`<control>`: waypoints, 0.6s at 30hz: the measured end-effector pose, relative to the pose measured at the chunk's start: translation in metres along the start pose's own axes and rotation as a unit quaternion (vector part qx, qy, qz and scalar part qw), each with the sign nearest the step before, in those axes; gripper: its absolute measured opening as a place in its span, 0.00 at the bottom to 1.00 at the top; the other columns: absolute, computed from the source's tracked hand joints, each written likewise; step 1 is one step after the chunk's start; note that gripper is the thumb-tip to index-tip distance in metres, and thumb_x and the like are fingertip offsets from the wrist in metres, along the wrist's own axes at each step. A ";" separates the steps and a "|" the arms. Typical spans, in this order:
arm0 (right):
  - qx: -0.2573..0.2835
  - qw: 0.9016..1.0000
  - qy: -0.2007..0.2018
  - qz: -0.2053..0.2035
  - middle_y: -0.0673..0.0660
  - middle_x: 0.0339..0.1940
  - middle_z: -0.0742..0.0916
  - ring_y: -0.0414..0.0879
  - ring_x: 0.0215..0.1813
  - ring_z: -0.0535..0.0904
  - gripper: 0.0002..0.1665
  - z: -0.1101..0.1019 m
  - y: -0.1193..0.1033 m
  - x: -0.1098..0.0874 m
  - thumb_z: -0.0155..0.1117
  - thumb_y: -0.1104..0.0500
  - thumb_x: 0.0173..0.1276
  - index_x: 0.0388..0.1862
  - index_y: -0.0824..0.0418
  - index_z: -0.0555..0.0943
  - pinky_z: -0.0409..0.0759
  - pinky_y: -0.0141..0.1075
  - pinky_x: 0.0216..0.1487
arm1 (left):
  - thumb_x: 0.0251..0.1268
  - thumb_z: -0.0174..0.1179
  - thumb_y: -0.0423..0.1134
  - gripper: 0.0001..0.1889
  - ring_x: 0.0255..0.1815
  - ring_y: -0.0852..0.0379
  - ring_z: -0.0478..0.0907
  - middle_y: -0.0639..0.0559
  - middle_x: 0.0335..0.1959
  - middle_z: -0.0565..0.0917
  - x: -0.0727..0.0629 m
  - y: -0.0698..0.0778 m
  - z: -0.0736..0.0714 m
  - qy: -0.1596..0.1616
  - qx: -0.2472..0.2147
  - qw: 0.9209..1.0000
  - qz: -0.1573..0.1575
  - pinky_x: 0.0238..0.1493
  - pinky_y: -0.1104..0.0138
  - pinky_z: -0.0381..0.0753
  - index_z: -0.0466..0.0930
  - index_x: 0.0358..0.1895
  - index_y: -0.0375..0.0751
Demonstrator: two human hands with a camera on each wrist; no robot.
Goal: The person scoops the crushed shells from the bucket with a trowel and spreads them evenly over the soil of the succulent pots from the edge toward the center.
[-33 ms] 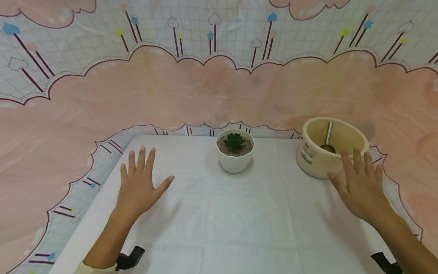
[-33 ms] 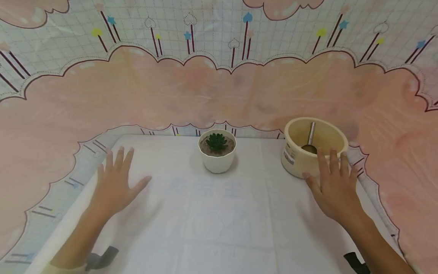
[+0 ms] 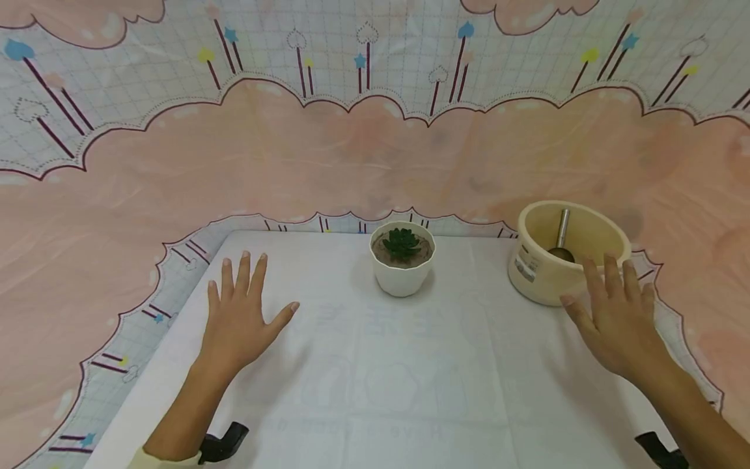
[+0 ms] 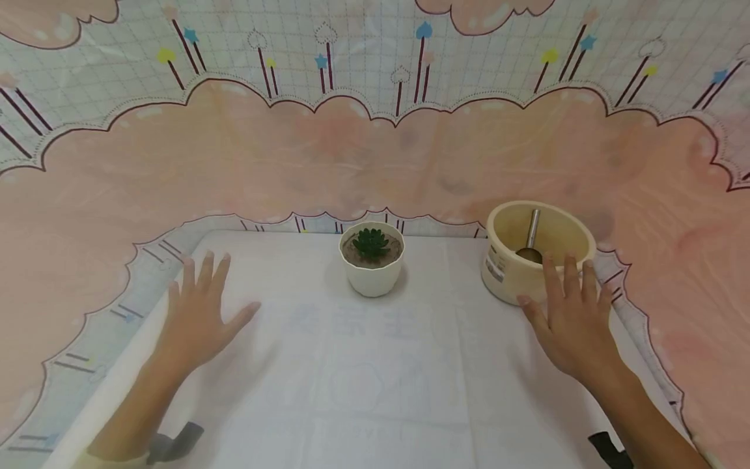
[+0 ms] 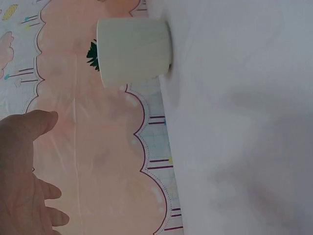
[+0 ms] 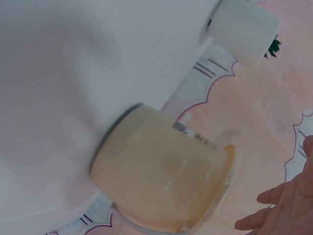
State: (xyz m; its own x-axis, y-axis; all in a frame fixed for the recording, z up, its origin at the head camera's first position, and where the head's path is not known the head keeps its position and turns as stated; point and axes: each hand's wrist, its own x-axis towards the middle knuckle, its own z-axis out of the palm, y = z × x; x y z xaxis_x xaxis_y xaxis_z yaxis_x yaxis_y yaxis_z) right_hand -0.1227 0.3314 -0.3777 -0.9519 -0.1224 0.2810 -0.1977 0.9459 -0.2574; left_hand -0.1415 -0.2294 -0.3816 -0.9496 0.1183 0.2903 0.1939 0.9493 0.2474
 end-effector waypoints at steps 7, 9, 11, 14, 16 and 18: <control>0.008 1.000 0.029 -0.003 0.80 0.83 0.48 0.80 0.81 0.36 0.44 -0.004 0.000 -0.001 0.44 0.43 0.87 0.85 0.71 0.48 0.29 0.76 0.72 | 0.70 0.63 0.61 0.52 0.83 0.26 0.36 0.30 0.85 0.47 0.002 0.012 0.010 0.004 -0.006 1.000 0.018 0.75 0.28 0.38 0.48 0.85 0.35; 0.019 0.999 0.044 -0.002 0.81 0.81 0.52 0.81 0.81 0.41 0.42 -0.006 -0.001 0.000 0.46 0.45 0.86 0.83 0.73 0.51 0.35 0.77 0.73 | 0.70 0.64 0.60 0.51 0.84 0.26 0.38 0.29 0.84 0.49 0.002 0.020 0.016 0.010 -0.017 0.999 0.030 0.76 0.30 0.43 0.50 0.85 0.34; 0.034 0.998 0.056 0.006 0.81 0.80 0.57 0.82 0.79 0.48 0.41 -0.008 -0.003 0.002 0.48 0.47 0.86 0.82 0.74 0.55 0.43 0.77 0.73 | 0.71 0.65 0.58 0.50 0.84 0.28 0.40 0.30 0.84 0.52 0.003 0.030 0.024 0.016 -0.036 0.998 0.043 0.76 0.32 0.47 0.52 0.84 0.33; 0.052 0.996 0.072 0.023 0.81 0.74 0.67 0.82 0.72 0.61 0.37 -0.011 -0.008 0.007 0.52 0.49 0.84 0.79 0.74 0.62 0.57 0.77 0.67 | 0.71 0.66 0.55 0.48 0.84 0.30 0.44 0.31 0.83 0.55 0.004 0.050 0.034 0.026 -0.071 0.995 0.066 0.77 0.37 0.54 0.55 0.83 0.33; 0.060 0.994 0.083 0.032 0.81 0.69 0.73 0.82 0.67 0.66 0.34 -0.013 -0.011 0.011 0.54 0.51 0.83 0.75 0.74 0.67 0.62 0.76 0.63 | 0.71 0.67 0.54 0.46 0.84 0.33 0.47 0.33 0.83 0.58 0.004 0.065 0.039 0.033 -0.095 0.991 0.086 0.76 0.39 0.58 0.57 0.83 0.34; 0.066 0.993 0.095 0.039 0.81 0.65 0.76 0.81 0.65 0.69 0.32 -0.014 -0.013 0.016 0.55 0.52 0.82 0.72 0.75 0.71 0.64 0.75 0.59 | 0.71 0.67 0.53 0.45 0.84 0.35 0.49 0.35 0.82 0.59 0.005 0.081 0.043 0.038 -0.114 0.987 0.110 0.76 0.42 0.60 0.59 0.82 0.34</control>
State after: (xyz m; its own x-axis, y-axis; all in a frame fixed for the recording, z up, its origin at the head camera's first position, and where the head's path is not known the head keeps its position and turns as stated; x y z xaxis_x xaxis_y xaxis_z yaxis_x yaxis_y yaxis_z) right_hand -0.1317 0.3211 -0.3565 -0.9069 0.0194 0.4209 -0.1664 0.9012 -0.4001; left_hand -0.1409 -0.1397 -0.3998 -0.8591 0.2839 0.4258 0.4515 0.8123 0.3692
